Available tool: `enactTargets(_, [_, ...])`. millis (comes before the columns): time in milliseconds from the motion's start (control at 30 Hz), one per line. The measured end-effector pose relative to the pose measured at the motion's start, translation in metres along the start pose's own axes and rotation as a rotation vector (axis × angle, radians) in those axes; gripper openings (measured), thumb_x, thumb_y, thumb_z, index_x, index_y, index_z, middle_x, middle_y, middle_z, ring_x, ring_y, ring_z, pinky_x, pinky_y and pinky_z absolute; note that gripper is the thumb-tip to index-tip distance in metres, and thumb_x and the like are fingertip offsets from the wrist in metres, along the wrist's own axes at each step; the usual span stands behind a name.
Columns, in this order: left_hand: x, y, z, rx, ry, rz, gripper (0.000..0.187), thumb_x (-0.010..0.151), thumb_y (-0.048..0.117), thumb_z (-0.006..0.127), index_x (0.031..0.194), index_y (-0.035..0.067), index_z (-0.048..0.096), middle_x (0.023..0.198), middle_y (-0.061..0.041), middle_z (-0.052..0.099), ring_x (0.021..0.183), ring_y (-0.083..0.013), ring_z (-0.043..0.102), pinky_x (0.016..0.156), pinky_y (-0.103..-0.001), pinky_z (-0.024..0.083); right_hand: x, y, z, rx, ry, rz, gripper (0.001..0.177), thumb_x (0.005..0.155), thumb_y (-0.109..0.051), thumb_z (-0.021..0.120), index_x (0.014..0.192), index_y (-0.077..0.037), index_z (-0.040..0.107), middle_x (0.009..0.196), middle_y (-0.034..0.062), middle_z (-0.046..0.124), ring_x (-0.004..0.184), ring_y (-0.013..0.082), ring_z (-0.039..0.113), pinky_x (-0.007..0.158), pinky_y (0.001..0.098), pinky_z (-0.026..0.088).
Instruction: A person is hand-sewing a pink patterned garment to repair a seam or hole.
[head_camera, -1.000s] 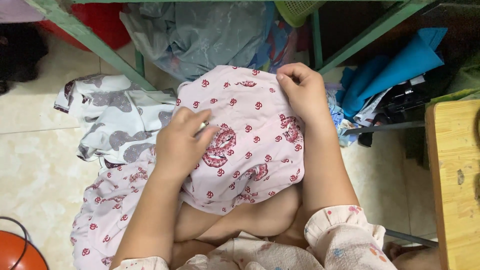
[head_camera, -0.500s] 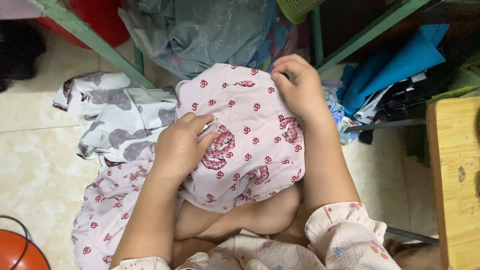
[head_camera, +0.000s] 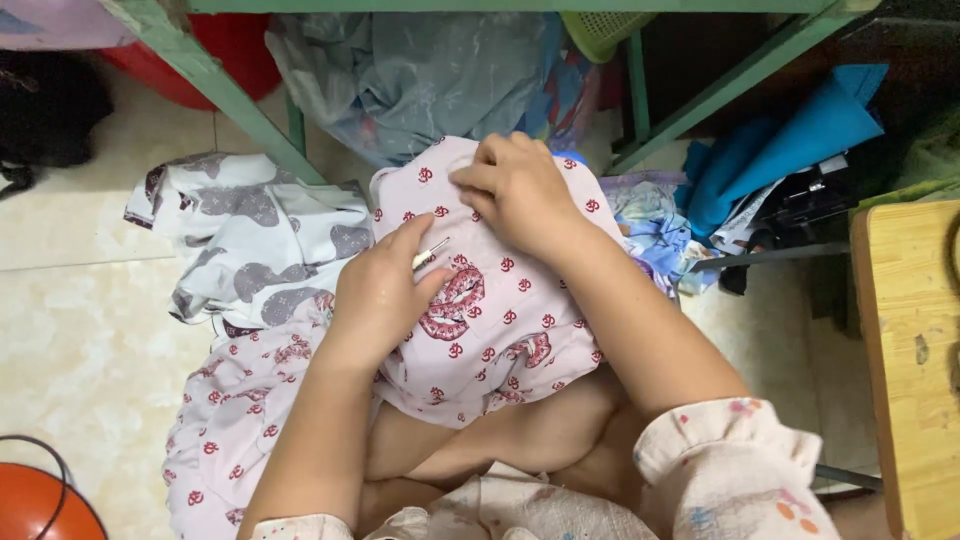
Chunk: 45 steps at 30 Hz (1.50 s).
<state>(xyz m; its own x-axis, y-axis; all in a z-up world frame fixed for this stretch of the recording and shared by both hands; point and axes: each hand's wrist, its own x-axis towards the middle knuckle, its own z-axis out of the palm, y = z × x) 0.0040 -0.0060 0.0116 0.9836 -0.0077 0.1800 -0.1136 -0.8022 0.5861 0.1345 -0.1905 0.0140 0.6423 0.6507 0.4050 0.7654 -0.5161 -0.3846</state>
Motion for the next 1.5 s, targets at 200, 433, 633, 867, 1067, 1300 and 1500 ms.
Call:
enactTargets(200, [-0.001,-0.003,0.003,-0.007,0.004,0.0,0.066,0.076,0.025,0.082,0.135,0.004,0.059,0.119,-0.017,0.074,0.097,-0.0361,0.072,0.08,-0.043,0.054,0.012,0.033,-0.019,-0.02,0.094,0.137,0.005,0.079,0.001,0.074,0.083,-0.003,0.073,0.086,0.0076,0.066,0.073,0.0283,0.062,0.069,0.0376,0.052])
enactTargets(433, [-0.001,-0.005,0.005,-0.02,-0.009,-0.013,0.072,0.075,0.023,0.084,0.139,0.005,0.056,0.11,-0.017,0.074,0.091,-0.0344,0.072,0.077,-0.042,0.055,0.04,0.021,-0.011,-0.026,0.288,0.035,0.006,0.085,-0.003,0.078,0.088,0.0,0.074,0.086,0.01,0.07,0.071,0.0263,0.064,0.066,0.036,0.052])
enactTargets(633, [0.0,-0.001,0.001,0.007,-0.037,-0.055,0.069,0.077,0.025,0.082,0.137,0.006,0.053,0.102,-0.017,0.074,0.084,-0.0363,0.071,0.072,-0.045,0.054,0.058,0.018,0.039,0.239,-0.182,0.009,0.01,0.082,-0.013,0.077,0.086,-0.004,0.078,0.087,0.0045,0.071,0.072,0.0238,0.065,0.068,0.034,0.052])
enactTargets(867, [-0.001,-0.004,0.005,-0.025,-0.025,-0.037,0.072,0.075,0.023,0.083,0.137,0.005,0.054,0.113,-0.017,0.074,0.089,-0.0356,0.072,0.075,-0.043,0.054,0.057,0.041,0.038,0.532,0.054,0.428,0.01,0.087,-0.01,0.076,0.086,-0.001,0.079,0.071,0.001,0.071,0.057,0.007,0.057,0.053,0.0216,0.05])
enactTargets(1067, [-0.001,-0.003,0.003,-0.037,-0.019,-0.037,0.07,0.075,0.022,0.083,0.137,0.006,0.054,0.111,-0.016,0.075,0.09,-0.0342,0.072,0.076,-0.042,0.054,0.05,0.067,0.009,0.407,0.191,0.512,0.013,0.088,-0.012,0.073,0.092,-0.002,0.08,0.071,0.0029,0.072,0.059,0.0094,0.066,0.056,0.0231,0.053])
enactTargets(1300, [-0.002,-0.003,0.003,-0.026,-0.014,-0.036,0.071,0.075,0.024,0.084,0.136,0.006,0.055,0.11,-0.016,0.075,0.089,-0.0338,0.073,0.076,-0.041,0.054,0.0,0.149,-0.026,0.059,0.422,0.554,0.014,0.088,-0.01,0.074,0.095,-0.001,0.081,0.078,0.0086,0.076,0.063,0.0156,0.066,0.059,0.0296,0.055])
enactTargets(1500, [-0.001,-0.003,0.004,-0.022,-0.017,-0.044,0.071,0.075,0.024,0.084,0.137,0.006,0.054,0.11,-0.016,0.075,0.09,-0.0346,0.073,0.077,-0.042,0.054,-0.082,0.198,-0.057,-0.021,0.471,0.637,0.014,0.1,-0.008,0.075,0.09,0.001,0.073,0.068,0.0053,0.067,0.054,0.0144,0.062,0.05,0.027,0.049])
